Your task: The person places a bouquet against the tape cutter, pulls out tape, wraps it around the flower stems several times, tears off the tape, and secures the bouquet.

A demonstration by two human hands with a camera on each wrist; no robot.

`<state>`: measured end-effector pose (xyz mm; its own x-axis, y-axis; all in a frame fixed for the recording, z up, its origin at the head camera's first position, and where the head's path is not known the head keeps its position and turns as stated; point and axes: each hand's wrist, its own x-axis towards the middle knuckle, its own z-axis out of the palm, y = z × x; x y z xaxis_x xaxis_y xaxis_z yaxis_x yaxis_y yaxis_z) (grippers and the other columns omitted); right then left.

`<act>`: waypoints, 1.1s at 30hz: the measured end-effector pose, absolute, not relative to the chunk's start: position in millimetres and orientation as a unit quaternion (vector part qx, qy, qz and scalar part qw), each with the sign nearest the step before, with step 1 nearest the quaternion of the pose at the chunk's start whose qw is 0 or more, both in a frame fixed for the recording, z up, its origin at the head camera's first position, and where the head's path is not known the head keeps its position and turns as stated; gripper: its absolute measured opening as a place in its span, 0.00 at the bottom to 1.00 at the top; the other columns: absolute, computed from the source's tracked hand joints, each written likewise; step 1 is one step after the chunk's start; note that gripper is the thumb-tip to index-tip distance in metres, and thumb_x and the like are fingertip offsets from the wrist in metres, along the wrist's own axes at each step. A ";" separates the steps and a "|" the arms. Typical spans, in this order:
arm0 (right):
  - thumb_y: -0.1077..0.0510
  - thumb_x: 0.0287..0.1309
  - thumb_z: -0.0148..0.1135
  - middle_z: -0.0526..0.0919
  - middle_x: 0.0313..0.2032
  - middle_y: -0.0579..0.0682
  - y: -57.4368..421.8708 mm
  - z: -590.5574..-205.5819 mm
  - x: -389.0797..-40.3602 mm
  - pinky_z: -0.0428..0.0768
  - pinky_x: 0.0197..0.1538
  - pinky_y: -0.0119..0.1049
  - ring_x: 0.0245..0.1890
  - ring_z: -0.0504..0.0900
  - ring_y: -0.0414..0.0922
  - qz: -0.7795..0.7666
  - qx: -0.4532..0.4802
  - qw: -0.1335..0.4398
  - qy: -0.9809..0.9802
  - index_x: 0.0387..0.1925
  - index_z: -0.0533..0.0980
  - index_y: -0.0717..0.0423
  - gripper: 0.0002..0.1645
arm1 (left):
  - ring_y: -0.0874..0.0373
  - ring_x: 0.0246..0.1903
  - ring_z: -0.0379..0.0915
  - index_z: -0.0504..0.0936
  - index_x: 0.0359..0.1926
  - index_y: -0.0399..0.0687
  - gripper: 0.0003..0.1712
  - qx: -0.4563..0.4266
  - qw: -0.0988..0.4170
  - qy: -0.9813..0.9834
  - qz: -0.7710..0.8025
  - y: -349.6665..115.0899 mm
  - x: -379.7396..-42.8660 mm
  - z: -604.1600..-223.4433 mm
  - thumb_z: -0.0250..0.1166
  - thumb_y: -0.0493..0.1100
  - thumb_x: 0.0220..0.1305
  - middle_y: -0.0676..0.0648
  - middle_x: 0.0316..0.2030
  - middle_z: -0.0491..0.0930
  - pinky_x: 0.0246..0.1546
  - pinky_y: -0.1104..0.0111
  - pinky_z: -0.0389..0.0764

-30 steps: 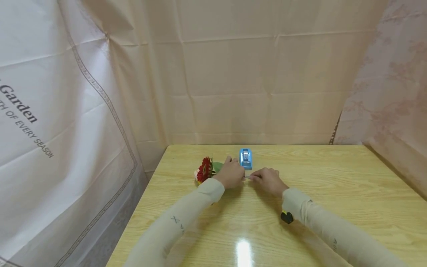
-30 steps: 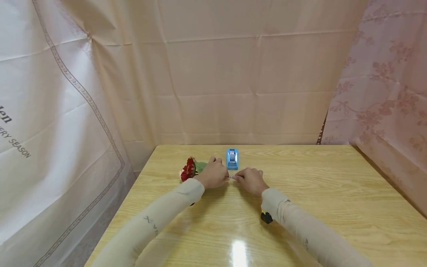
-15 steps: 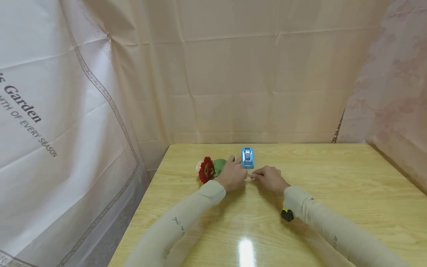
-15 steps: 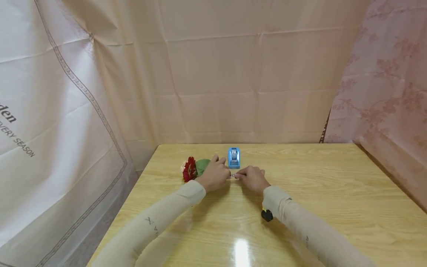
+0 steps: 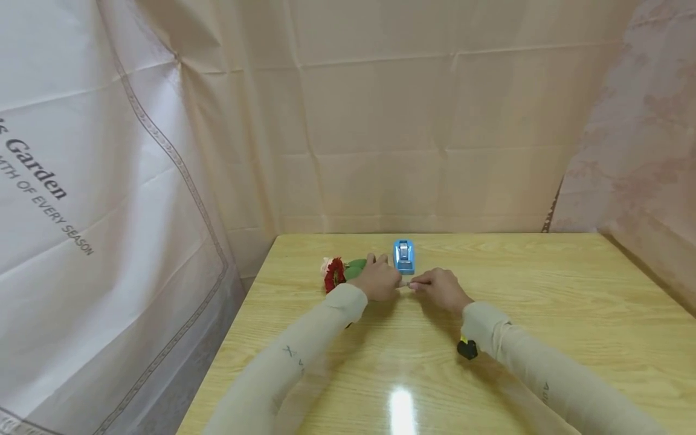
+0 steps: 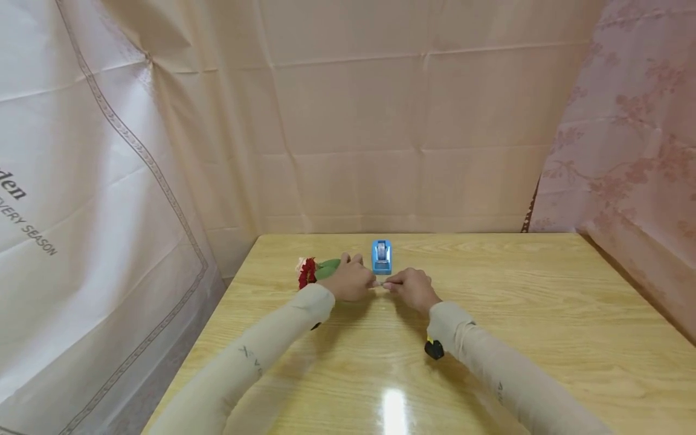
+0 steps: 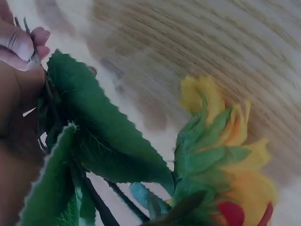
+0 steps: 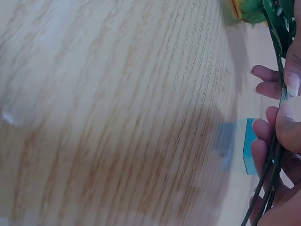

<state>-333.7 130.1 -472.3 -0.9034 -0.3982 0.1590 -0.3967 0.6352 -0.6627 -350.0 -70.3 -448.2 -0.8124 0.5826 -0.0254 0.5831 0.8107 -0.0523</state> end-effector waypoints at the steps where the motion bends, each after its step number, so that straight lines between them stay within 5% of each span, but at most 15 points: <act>1: 0.57 0.68 0.66 0.89 0.43 0.56 129.5 -472.0 -333.3 0.84 0.47 0.48 0.44 0.86 0.53 -0.369 -0.217 0.000 0.904 0.49 0.87 0.61 0.14 | 0.57 0.42 0.62 0.89 0.42 0.59 0.13 0.301 0.019 0.953 -0.016 -70.9 -351.4 -447.2 0.60 0.53 0.76 0.62 0.35 0.84 0.49 0.56 0.57; 9: 0.58 0.69 0.66 0.89 0.43 0.56 128.1 -472.3 -335.6 0.83 0.49 0.50 0.45 0.86 0.54 -0.351 -0.225 -0.003 0.909 0.48 0.87 0.61 0.13 | 0.59 0.41 0.63 0.91 0.37 0.61 0.17 0.289 -0.022 0.957 -0.030 -67.7 -349.6 -445.3 0.60 0.58 0.76 0.63 0.32 0.84 0.52 0.54 0.58; 15: 0.57 0.72 0.63 0.89 0.39 0.52 130.7 -466.9 -340.5 0.80 0.47 0.51 0.36 0.82 0.45 -0.306 -0.245 0.000 0.920 0.46 0.87 0.62 0.13 | 0.59 0.43 0.64 0.91 0.34 0.61 0.16 0.293 -0.080 0.950 -0.075 -65.7 -344.2 -446.9 0.62 0.59 0.73 0.62 0.29 0.84 0.53 0.55 0.59; 20: 0.59 0.69 0.65 0.89 0.40 0.53 130.7 -465.8 -339.3 0.76 0.54 0.60 0.41 0.86 0.51 -0.298 -0.252 -0.013 0.921 0.45 0.87 0.62 0.11 | 0.59 0.49 0.66 0.90 0.32 0.62 0.14 0.307 -0.114 0.937 -0.123 -65.4 -341.9 -451.1 0.64 0.57 0.73 0.62 0.32 0.87 0.58 0.52 0.61; 26: 0.58 0.65 0.69 0.89 0.37 0.50 129.4 -468.4 -338.0 0.65 0.57 0.70 0.44 0.86 0.56 -0.291 -0.246 -0.050 0.923 0.42 0.89 0.58 0.09 | 0.59 0.53 0.66 0.91 0.37 0.63 0.07 0.330 -0.100 0.931 -0.118 -67.7 -341.4 -451.4 0.67 0.50 0.69 0.64 0.43 0.87 0.60 0.51 0.60; 33: 0.60 0.62 0.71 0.89 0.35 0.51 130.0 -472.1 -339.2 0.66 0.58 0.73 0.41 0.86 0.56 -0.294 -0.257 -0.084 0.917 0.40 0.89 0.58 0.07 | 0.59 0.45 0.66 0.90 0.42 0.62 0.19 0.313 -0.037 0.947 -0.056 -74.1 -349.0 -449.9 0.54 0.57 0.79 0.62 0.36 0.84 0.54 0.54 0.60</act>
<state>-339.2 130.0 -472.1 -0.8539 -0.4218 0.3048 -0.5204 0.6946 -0.4967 -349.0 -74.1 -449.9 -0.8012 0.5974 0.0356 0.5890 0.7976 -0.1304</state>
